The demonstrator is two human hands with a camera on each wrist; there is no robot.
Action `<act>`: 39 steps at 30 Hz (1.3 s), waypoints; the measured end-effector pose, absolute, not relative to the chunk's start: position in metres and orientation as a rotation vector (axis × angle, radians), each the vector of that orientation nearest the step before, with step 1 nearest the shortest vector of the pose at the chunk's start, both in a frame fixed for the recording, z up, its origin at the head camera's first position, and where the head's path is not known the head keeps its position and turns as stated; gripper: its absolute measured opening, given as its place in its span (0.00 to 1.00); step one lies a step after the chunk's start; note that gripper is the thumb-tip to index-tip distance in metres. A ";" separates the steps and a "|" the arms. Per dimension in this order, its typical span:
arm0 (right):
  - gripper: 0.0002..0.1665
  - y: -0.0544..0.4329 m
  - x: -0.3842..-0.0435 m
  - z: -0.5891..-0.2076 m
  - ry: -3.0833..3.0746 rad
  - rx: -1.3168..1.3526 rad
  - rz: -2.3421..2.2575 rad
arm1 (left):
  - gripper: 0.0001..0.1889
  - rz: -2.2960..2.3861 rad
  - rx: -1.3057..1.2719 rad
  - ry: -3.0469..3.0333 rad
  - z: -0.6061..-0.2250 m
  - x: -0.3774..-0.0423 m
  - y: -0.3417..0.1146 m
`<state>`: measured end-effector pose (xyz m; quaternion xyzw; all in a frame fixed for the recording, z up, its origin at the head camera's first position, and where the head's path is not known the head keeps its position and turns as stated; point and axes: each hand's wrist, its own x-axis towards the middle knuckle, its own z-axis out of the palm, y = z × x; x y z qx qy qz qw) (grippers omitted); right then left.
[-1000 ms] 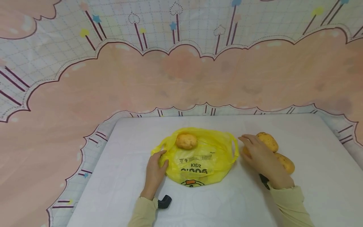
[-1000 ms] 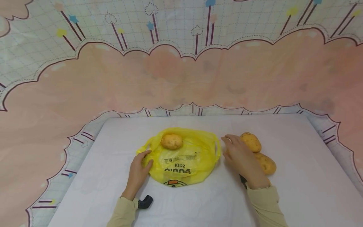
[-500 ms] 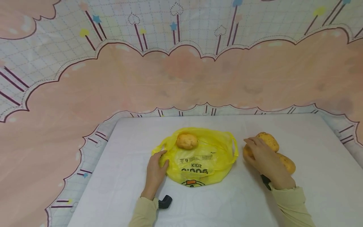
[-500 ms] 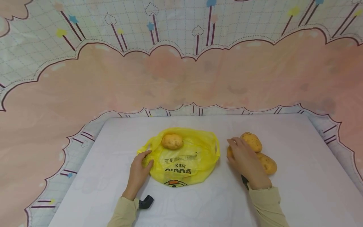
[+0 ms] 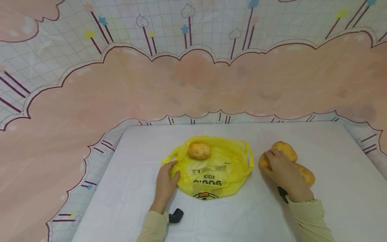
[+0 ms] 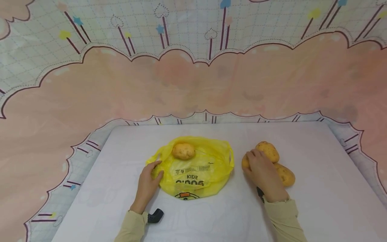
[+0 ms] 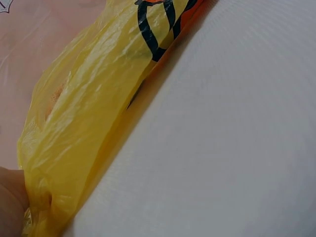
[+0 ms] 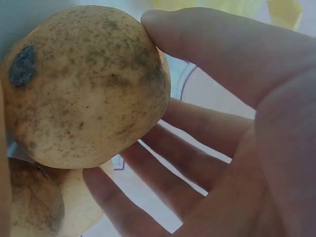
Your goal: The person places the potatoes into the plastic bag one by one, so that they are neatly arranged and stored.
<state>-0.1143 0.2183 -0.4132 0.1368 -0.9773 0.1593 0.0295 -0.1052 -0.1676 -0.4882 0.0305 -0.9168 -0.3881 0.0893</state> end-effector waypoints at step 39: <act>0.30 0.216 -0.115 -0.419 -3.077 0.350 0.576 | 0.21 -1.153 0.078 -2.703 -0.497 -0.108 -0.167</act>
